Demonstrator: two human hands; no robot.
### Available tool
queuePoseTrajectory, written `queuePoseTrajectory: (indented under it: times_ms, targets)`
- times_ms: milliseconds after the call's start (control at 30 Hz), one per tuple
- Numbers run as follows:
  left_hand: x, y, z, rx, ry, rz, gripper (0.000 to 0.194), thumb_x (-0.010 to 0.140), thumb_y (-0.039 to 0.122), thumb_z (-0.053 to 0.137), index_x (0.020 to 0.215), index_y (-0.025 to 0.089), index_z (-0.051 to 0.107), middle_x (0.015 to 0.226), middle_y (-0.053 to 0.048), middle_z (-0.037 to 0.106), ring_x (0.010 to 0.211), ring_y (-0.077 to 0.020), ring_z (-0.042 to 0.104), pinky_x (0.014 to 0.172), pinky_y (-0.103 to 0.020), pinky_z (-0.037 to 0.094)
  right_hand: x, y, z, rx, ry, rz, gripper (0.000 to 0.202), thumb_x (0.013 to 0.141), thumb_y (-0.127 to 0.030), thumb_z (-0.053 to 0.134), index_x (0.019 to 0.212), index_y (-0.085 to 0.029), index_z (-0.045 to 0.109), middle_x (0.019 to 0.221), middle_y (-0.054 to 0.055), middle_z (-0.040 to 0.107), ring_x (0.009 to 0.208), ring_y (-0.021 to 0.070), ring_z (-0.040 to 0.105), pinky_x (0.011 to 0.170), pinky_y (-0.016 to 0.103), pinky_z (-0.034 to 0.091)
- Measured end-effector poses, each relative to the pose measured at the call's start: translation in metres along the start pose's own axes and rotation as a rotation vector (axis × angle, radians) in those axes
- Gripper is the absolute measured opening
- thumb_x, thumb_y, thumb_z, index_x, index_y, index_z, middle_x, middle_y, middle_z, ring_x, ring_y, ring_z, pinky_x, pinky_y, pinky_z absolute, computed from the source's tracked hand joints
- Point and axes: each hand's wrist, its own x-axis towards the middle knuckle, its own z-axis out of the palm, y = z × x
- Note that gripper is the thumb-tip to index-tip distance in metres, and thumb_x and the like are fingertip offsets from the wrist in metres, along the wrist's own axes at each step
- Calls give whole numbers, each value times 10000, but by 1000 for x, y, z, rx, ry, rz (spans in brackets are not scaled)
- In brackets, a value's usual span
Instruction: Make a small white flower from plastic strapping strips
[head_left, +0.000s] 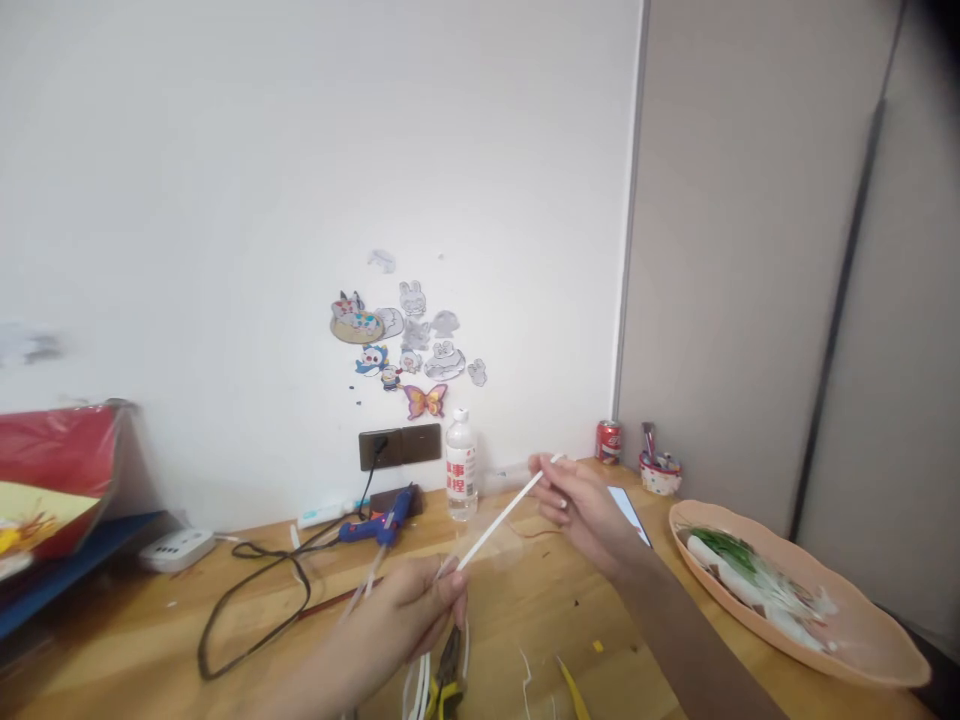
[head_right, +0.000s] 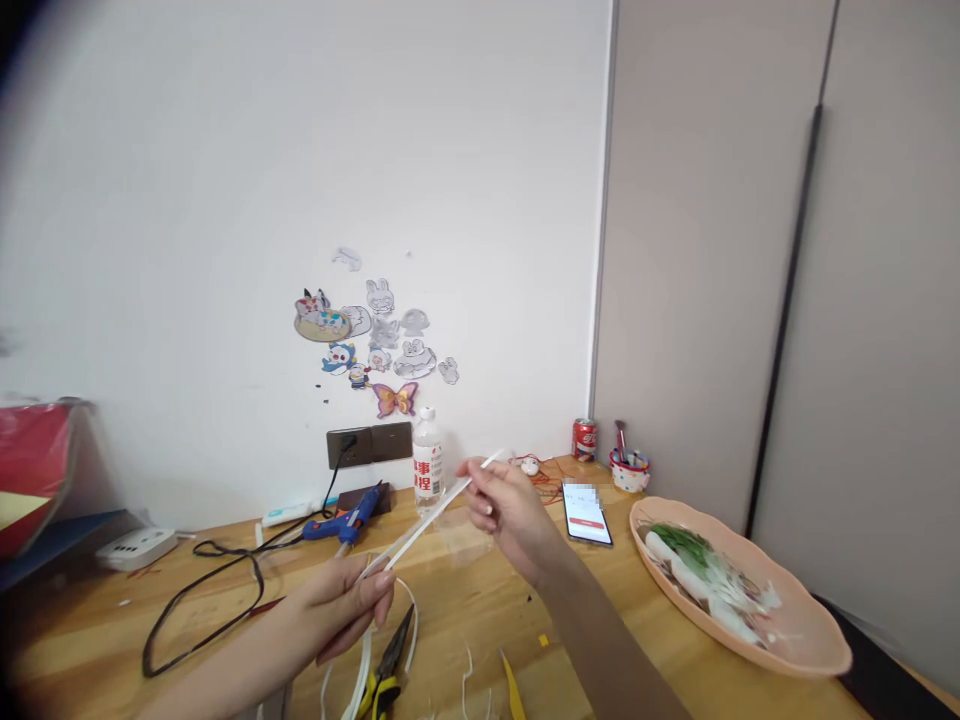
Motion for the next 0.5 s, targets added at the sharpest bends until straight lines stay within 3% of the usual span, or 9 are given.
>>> queuePoseTrajectory:
  times_ms: [267, 500]
  targets:
    - [5, -9, -24, 74, 77, -11, 383, 839, 486, 344, 691, 169, 501, 441, 101, 266, 414, -83, 216, 399, -228, 156, 20, -4, -47, -23, 209, -81, 183, 863, -275, 491, 935, -121, 558, 822, 10, 592, 624, 94, 569, 544, 245, 486]
    - [2, -11, -55, 178, 143, 19, 362, 843, 435, 403, 719, 141, 574, 499, 71, 389, 462, -79, 358, 472, -219, 295, 18, -24, -112, 59, 578, -221, 186, 859, -247, 499, 997, -131, 546, 941, 36, 587, 741, 129, 586, 625, 293, 502]
